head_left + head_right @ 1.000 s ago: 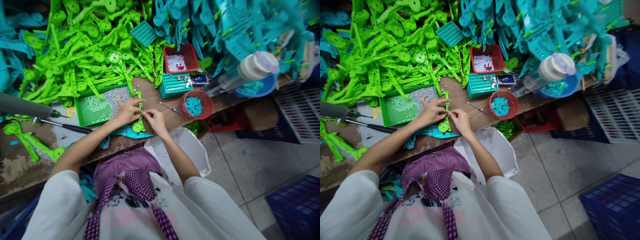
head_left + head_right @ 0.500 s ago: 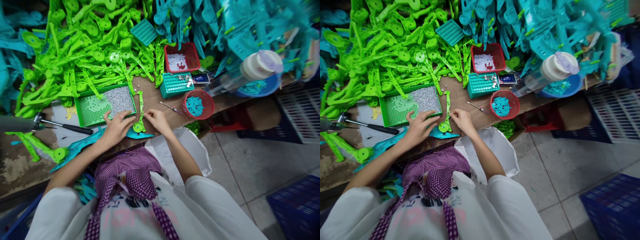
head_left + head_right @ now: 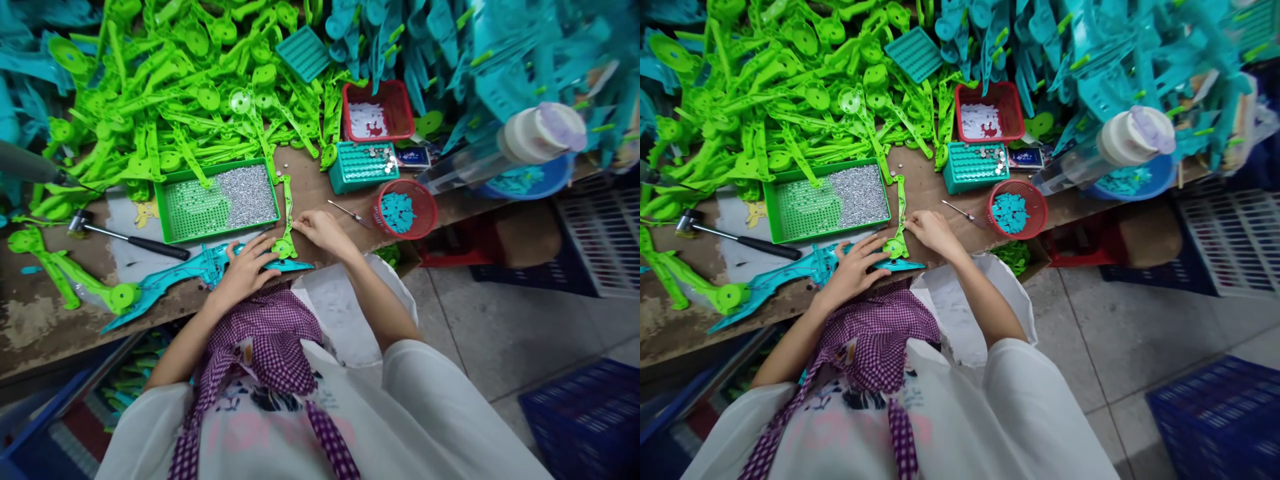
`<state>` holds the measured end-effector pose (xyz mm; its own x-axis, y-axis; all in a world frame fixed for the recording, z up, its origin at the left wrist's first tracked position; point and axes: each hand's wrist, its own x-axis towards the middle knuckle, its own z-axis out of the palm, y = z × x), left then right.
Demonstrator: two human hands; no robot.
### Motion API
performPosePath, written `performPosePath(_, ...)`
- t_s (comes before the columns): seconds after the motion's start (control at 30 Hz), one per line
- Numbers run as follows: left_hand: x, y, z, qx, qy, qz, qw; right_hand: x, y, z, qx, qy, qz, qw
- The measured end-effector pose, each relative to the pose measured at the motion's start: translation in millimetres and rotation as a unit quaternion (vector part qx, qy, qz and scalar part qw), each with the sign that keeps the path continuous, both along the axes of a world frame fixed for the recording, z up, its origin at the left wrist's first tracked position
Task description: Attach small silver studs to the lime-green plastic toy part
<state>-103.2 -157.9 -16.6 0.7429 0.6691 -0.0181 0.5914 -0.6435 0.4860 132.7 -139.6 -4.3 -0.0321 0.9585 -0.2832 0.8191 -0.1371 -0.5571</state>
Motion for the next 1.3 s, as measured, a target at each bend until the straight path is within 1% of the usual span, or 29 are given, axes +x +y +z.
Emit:
performPosePath(0.1, -1.2, 3.9, -0.3, -0.016, -0.004, -0.019, 1.000, -0.5, 4.6, 2.0, 0.023, -0.044, 0.057, 0.997)
performPosePath(0.23, -1.6, 5.5, 1.8, -0.032, -0.008, -0.018, 0.999, 3.6, 12.2, 5.0, 0.042, -0.092, 0.151, 0.983)
performPosePath(0.3, -2.3, 6.2, 3.1, -0.042, -0.015, -0.020, 0.999, 7.4, 14.4, 6.4, 0.049, -0.089, 0.178, 0.979)
performPosePath(0.37, -1.6, 6.6, 4.2, -0.055, -0.022, -0.024, 0.998, 11.0, 14.9, 6.5, 0.057, -0.074, 0.185, 0.978)
performPosePath(0.43, 2.9, 6.1, 4.8, -0.067, -0.030, -0.008, 0.997, 13.2, 13.8, 4.5, 0.060, -0.060, 0.185, 0.979)
performPosePath(0.5, 12.4, 4.8, 4.9, -0.070, -0.036, 0.054, 0.995, 13.8, 12.2, 1.3, 0.062, -0.049, 0.184, 0.980)
performPosePath(0.57, 24.6, 3.8, 4.4, -0.054, -0.030, 0.128, 0.990, 13.4, 10.9, -1.5, 0.067, -0.042, 0.178, 0.981)
performPosePath(0.6, 30.4, 3.7, 4.0, -0.042, -0.023, 0.153, 0.987, 13.1, 10.5, -2.3, 0.070, -0.040, 0.173, 0.982)
performPosePath(0.63, 35.2, 4.2, 3.5, -0.031, -0.016, 0.165, 0.986, 13.0, 10.4, -2.7, 0.071, -0.039, 0.171, 0.982)
performPosePath(0.73, 41.7, 9.0, 1.3, -0.018, -0.005, 0.149, 0.989, 14.0, 11.6, -2.6, 0.070, -0.040, 0.174, 0.981)
performPosePath(0.83, 38.7, 15.5, -1.6, -0.022, -0.007, 0.119, 0.993, 16.4, 12.6, -4.6, 0.079, -0.027, 0.165, 0.983)
performPosePath(0.93, 34.9, 19.0, -3.4, -0.025, -0.005, 0.105, 0.994, 18.5, 9.4, -11.1, 0.100, 0.027, 0.122, 0.987)
performPosePath(1.03, 34.0, 19.3, -3.3, -0.024, -0.007, 0.104, 0.994, 18.5, 1.8, -20.5, 0.126, 0.092, 0.096, 0.983)
performPosePath(1.1, 34.4, 19.3, -2.8, -0.028, -0.009, 0.105, 0.994, 17.1, -3.7, -27.0, 0.147, 0.110, 0.085, 0.979)
performPosePath(1.2, 34.5, 20.5, -3.0, -0.034, -0.011, 0.106, 0.994, 13.9, -8.8, -34.8, 0.178, 0.118, 0.047, 0.976)
performPosePath(1.3, 34.0, 21.6, -4.2, -0.032, -0.013, 0.103, 0.994, 11.2, -9.0, -37.8, 0.182, 0.144, 0.020, 0.973)
